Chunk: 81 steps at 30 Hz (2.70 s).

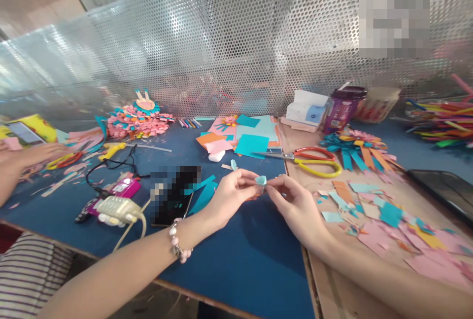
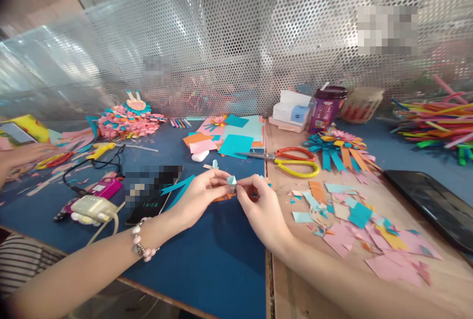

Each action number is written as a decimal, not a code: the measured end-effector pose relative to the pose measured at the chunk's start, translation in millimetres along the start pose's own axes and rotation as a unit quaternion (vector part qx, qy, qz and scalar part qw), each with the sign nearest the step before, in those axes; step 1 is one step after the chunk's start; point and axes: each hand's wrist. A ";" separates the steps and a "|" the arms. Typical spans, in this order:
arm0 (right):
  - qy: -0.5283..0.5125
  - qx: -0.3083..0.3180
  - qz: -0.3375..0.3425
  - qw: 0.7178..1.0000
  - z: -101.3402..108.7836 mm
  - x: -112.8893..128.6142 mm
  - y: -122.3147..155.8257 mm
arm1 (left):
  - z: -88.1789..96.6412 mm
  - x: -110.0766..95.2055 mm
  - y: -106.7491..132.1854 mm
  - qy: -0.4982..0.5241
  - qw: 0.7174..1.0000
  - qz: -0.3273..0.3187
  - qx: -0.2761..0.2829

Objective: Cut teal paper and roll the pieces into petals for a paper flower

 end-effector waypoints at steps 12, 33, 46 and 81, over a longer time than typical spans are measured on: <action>-0.070 0.002 -0.053 0.996 1.5 -4.7 -1.6 | -2.4 -5.2 6.8 -0.096 0.989 -0.115 -0.009; -0.074 0.018 -0.083 0.994 0.5 -3.0 -3.9 | 1.3 -1.4 -1.3 0.032 0.999 -0.001 0.016; -0.058 0.023 -0.075 0.995 1.1 -2.8 -4.6 | -0.7 -4.1 0.1 0.009 1.000 -0.011 0.022; 0.050 0.038 -0.045 0.997 0.3 -0.7 -0.3 | -1.5 -3.2 2.5 -0.037 0.998 -0.035 0.021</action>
Point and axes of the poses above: each hand's wrist, its own y-axis away from the middle knuckle, its own z-axis out of the back of the hand, x = y × z, and after that the axes turned 12 degrees about -y, right-handed
